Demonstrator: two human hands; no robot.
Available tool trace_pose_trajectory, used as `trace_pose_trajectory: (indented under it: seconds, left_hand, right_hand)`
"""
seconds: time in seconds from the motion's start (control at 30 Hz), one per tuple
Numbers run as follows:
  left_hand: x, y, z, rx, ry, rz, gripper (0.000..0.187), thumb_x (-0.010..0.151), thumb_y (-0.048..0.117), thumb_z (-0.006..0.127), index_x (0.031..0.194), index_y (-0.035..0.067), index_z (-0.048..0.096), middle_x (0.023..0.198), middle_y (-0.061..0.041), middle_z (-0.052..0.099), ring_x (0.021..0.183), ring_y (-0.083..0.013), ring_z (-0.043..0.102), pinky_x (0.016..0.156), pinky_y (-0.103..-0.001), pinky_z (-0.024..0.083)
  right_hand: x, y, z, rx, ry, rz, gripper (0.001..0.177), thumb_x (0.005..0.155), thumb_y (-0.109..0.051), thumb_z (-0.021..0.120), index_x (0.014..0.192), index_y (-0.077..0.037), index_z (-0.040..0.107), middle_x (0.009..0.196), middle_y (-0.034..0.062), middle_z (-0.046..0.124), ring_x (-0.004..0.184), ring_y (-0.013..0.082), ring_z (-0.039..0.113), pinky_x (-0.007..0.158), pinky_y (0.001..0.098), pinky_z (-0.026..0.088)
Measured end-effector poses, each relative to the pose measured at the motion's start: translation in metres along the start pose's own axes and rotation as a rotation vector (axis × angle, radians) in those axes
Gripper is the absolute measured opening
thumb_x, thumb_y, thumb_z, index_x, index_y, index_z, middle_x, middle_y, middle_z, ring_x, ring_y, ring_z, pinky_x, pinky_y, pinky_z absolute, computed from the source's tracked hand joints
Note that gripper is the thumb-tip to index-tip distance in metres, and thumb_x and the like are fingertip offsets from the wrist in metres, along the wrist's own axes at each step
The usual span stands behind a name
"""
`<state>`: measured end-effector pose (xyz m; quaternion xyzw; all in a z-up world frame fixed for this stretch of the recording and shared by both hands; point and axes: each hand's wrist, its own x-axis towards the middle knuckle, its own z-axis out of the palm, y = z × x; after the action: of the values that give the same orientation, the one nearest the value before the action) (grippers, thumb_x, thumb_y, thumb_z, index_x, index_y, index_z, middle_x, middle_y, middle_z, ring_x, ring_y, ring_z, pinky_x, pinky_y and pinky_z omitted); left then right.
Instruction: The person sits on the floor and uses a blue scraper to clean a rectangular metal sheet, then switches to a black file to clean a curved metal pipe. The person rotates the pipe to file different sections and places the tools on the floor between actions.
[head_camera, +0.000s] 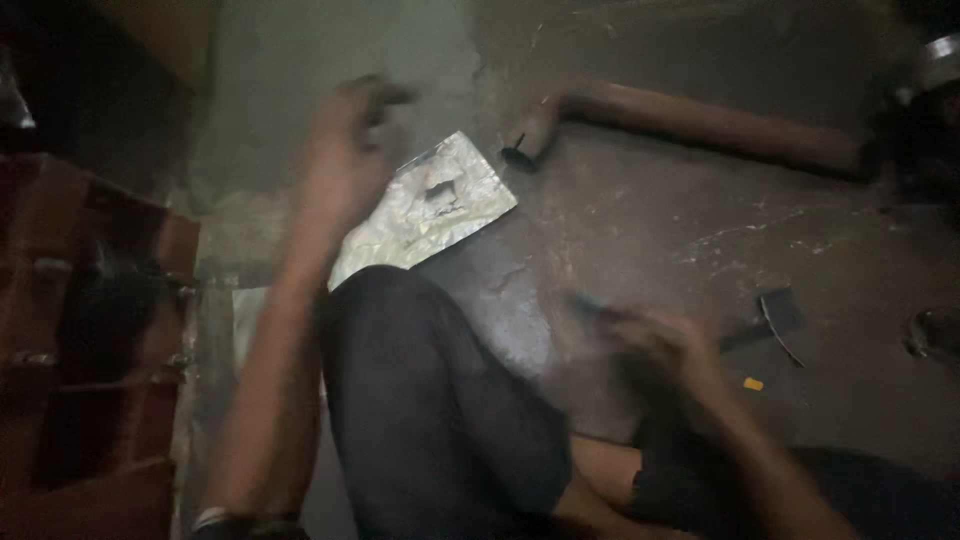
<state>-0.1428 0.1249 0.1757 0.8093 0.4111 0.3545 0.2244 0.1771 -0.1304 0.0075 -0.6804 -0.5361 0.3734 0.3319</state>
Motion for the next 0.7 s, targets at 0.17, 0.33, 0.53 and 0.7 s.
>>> trace_pose_trajectory:
  seconds: [0.17,0.33,0.53,0.7]
  left_hand:
    - [0.0,0.034,0.082,-0.019,0.075,0.222,0.031,0.09,0.01,0.067,0.12,0.007,0.07,0.14,-0.02,0.059,0.128,-0.0423,0.058,0.108,-0.049,0.047]
    - [-0.016,0.029,0.082,0.093,-0.211,0.051,0.03,0.086,0.01,0.065,0.115,0.005,0.072,0.131,-0.02,0.062,0.121,-0.0412,0.06,0.101,-0.048,0.048]
    - [-0.014,0.032,0.08,0.169,-0.325,-0.085,0.029,0.088,0.013,0.064,0.115,0.006,0.072,0.124,-0.018,0.065,0.112,-0.0391,0.063,0.095,-0.048,0.049]
    - [-0.012,0.031,0.093,0.175,-0.322,-0.017,0.026,0.091,0.016,0.064,0.113,0.005,0.073,0.122,-0.019,0.068,0.11,-0.039,0.065,0.095,-0.05,0.049]
  right_hand:
    - [-0.013,0.003,0.002,0.095,0.061,-0.313,0.036,0.095,-0.028,0.062,0.124,-0.009,0.071,0.11,0.008,0.079,0.092,0.0204,0.078,0.078,0.0331,0.064]
    - [-0.014,0.03,0.075,0.186,0.023,-0.572,0.035,0.096,-0.015,0.072,0.126,0.002,0.066,0.123,0.0198,0.07,0.11,0.0301,0.069,0.089,0.0365,0.058]
    - [0.015,0.015,0.0,0.073,0.149,0.153,0.026,0.101,-0.018,0.066,0.118,-0.002,0.077,0.105,0.0227,0.074,0.09,0.0381,0.07,0.074,0.0444,0.057]
    - [-0.003,0.014,0.05,0.094,0.083,-0.457,0.034,0.1,-0.018,0.061,0.13,-0.003,0.069,0.129,0.0157,0.072,0.112,0.0289,0.071,0.094,0.0404,0.056]
